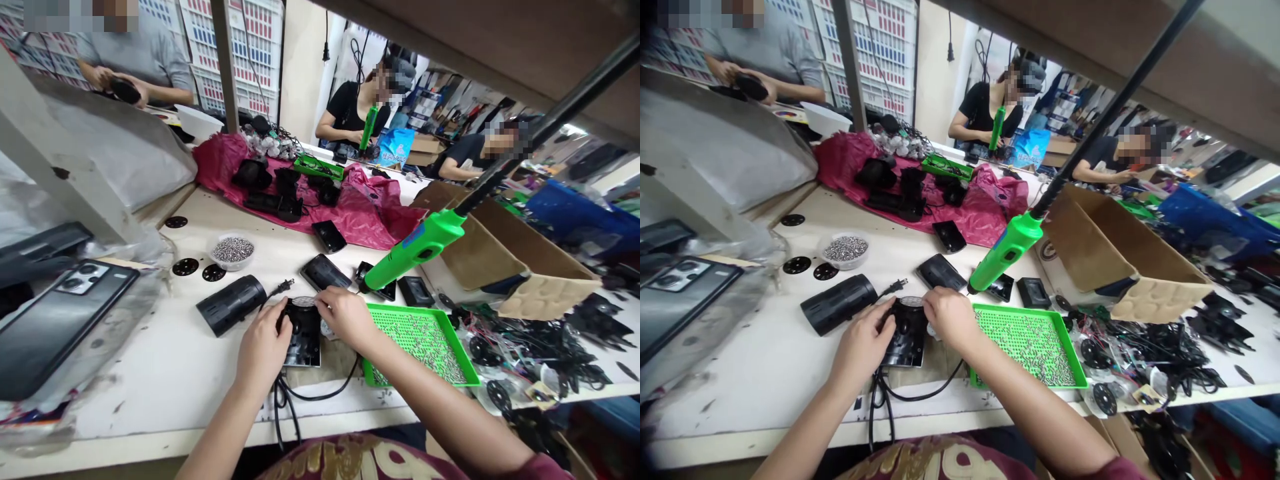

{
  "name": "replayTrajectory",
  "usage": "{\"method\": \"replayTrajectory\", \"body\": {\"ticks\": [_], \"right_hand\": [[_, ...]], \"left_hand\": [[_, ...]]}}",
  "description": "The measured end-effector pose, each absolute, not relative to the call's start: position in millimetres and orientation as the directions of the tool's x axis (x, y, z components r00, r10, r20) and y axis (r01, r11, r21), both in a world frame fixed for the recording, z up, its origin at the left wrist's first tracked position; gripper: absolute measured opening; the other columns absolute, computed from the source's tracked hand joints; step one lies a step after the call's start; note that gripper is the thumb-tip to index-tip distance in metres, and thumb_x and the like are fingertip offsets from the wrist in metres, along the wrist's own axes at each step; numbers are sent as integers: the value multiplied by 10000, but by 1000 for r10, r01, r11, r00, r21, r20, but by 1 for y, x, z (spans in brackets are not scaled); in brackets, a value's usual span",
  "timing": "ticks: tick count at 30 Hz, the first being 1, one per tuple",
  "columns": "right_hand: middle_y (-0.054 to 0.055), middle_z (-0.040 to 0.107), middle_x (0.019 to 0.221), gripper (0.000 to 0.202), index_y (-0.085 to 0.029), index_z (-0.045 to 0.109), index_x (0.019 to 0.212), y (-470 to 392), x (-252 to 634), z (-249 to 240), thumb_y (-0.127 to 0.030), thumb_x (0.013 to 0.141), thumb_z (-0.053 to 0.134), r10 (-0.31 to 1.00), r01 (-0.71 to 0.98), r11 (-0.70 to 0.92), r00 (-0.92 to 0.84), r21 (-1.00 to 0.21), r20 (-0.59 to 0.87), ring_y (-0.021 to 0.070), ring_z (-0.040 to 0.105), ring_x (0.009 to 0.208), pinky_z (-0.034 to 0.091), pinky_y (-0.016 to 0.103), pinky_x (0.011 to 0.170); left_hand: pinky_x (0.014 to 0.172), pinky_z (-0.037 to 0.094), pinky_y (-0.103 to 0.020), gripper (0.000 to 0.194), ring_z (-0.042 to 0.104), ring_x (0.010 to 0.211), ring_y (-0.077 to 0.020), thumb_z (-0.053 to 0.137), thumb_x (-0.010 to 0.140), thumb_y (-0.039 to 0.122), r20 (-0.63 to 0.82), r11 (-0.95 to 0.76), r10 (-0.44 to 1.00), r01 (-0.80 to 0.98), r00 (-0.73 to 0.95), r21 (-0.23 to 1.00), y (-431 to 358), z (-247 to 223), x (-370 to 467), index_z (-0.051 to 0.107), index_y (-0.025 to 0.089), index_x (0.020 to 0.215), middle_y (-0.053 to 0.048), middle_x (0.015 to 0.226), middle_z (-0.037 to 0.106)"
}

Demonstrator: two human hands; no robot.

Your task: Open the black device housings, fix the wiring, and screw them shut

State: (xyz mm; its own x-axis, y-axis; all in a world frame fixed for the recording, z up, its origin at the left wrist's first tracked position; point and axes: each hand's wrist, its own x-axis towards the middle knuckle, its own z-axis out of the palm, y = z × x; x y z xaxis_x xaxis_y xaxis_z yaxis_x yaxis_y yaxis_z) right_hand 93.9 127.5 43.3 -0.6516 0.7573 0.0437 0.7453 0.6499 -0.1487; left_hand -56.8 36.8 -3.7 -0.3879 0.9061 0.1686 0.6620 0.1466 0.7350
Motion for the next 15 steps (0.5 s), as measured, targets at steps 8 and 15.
{"method": "replayTrajectory", "body": {"ticks": [8, 15], "right_hand": [[51, 697, 890, 214, -167, 690, 921, 131, 91, 47, -225, 976, 491, 719, 719, 692, -695, -73, -31, 180, 665, 881, 424, 254, 702], [102, 679, 854, 208, -132, 673, 849, 132, 87, 50, -154, 953, 494, 679, 683, 730, -726, 6, -111, 214, 653, 822, 439, 285, 675]], "left_hand": [[869, 535, -382, 411, 672, 1007, -252, 446, 880, 268, 195, 117, 899, 645, -392, 755, 34, -12, -56, 640, 138, 1218, -111, 1153, 708], [787, 555, -347, 389, 676, 932, -225, 436, 888, 245, 199, 87, 905, 622, -375, 778, 36, -9, -54, 642, 138, 1200, -98, 1073, 715]]}}
